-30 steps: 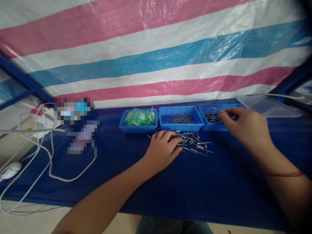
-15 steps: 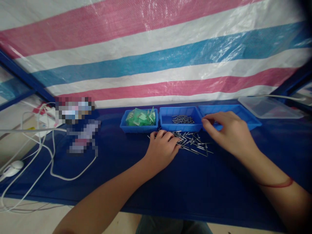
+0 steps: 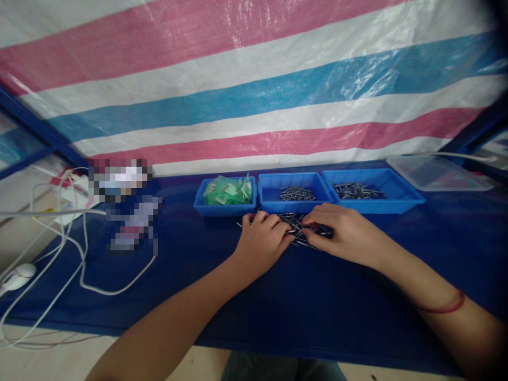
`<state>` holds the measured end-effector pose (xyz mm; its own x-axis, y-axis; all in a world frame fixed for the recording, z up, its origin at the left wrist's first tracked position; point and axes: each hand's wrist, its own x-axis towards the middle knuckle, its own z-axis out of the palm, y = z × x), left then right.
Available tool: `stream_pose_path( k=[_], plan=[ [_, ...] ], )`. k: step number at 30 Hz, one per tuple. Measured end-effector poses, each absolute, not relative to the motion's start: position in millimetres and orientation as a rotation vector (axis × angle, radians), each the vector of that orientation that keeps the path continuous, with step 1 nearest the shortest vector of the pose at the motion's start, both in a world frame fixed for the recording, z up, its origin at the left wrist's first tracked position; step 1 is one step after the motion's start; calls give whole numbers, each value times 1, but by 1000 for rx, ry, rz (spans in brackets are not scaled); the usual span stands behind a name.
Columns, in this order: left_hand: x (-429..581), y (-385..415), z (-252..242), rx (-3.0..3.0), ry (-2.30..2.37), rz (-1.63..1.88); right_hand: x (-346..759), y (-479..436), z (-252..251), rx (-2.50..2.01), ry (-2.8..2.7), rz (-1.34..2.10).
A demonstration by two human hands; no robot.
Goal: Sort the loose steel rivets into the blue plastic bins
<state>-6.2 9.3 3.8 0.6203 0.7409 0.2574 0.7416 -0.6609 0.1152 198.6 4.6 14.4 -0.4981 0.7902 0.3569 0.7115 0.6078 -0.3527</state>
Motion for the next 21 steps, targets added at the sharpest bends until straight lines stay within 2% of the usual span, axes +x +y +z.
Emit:
stream_pose_path(
  k=[12, 21],
  plan=[
    [-6, 6, 4, -2812, -1290, -444, 195, 6, 7, -1198, -2387, 273],
    [-6, 10, 8, -2988, -1431, -855, 185, 4, 7, -1127, -2150, 534]
  ],
)
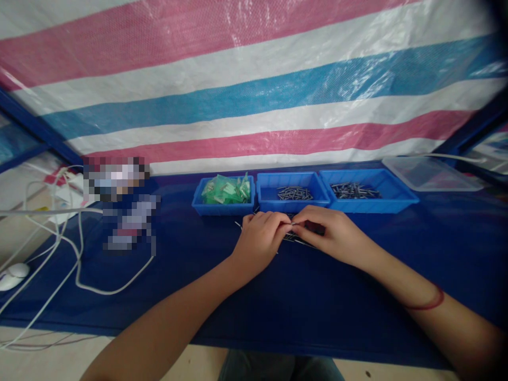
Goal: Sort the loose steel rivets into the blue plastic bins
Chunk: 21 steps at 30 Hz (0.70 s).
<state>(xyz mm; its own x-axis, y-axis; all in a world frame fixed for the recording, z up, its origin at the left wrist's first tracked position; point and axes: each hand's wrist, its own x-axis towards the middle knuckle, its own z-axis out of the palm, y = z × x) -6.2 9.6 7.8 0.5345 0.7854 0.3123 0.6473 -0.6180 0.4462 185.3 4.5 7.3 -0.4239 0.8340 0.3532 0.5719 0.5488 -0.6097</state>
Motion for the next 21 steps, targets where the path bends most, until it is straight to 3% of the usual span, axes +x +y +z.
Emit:
stream_pose_path(
  k=[12, 21],
  plan=[
    [-11, 17, 9, 2202, 971, 941, 181, 1, 14, -1124, -1895, 985],
    [-1, 15, 9, 1573, 904, 1157, 179, -1, 13, -1120, -1815, 1057]
  ],
)
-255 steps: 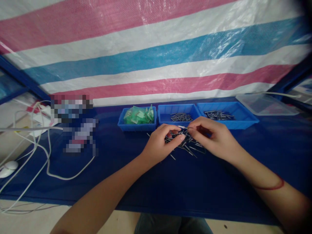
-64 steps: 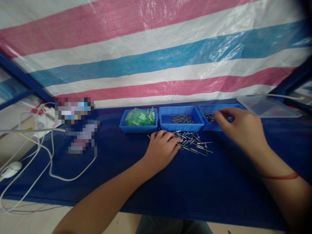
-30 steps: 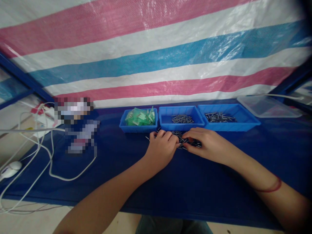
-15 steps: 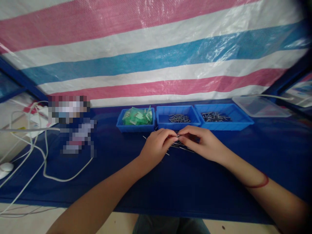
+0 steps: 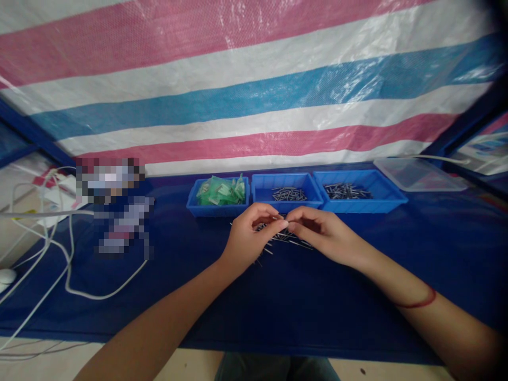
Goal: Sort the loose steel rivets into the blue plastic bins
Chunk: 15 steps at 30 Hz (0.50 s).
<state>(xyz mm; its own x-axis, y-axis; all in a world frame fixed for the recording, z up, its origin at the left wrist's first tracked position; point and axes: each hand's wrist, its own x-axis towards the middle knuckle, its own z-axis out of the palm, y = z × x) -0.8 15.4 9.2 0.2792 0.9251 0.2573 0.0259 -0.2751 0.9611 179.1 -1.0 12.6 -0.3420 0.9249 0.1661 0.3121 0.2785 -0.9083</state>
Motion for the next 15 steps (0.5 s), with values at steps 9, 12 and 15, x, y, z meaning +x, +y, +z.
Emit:
stream_pose_path(
  k=[9, 12, 15],
  plan=[
    [-1, 14, 11, 1612, 935, 1149, 175, -5, 16, -1060, -1897, 1011],
    [-1, 15, 12, 1646, 935, 1149, 176, -4, 13, -1073, -1877, 976],
    [-1, 15, 12, 1670, 927, 1148, 177, -2, 9, -1111, -1812, 947]
  ],
)
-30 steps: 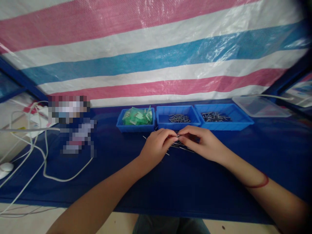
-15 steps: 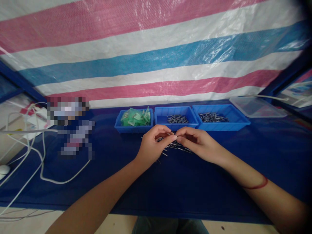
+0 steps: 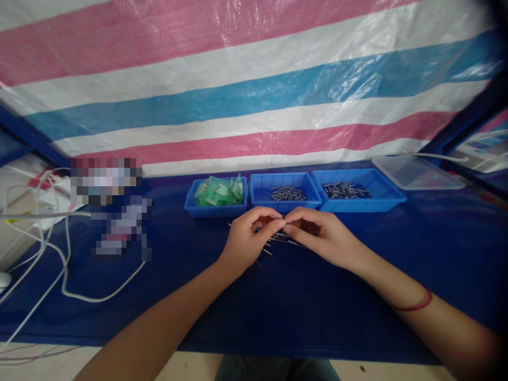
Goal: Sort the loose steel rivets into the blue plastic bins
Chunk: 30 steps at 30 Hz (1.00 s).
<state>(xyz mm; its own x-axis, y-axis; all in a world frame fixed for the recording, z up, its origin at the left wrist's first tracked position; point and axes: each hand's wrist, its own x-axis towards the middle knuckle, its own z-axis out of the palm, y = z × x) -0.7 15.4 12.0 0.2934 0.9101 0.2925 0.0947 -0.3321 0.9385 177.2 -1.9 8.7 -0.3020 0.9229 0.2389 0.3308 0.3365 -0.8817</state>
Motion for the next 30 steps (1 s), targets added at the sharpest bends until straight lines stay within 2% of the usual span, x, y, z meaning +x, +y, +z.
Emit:
stream_pose_path(
  k=[6, 11, 17, 24, 30],
  plan=[
    [-3, 19, 8, 1718, 935, 1103, 179, -3, 12, -1124, -1726, 830],
    [-3, 20, 4, 1815, 945, 1020, 179, -6, 20, -1134, -1863, 630],
    [-10, 20, 15, 2188, 1065, 908, 198, 2, 23, -1271, -1746, 381],
    [-30, 24, 39, 2600, 1185, 500, 247, 20, 25, -1662, -1505, -24],
    [-28, 21, 34, 2753, 1027, 347, 240, 19, 24, -1609, -1564, -77]
  ],
)
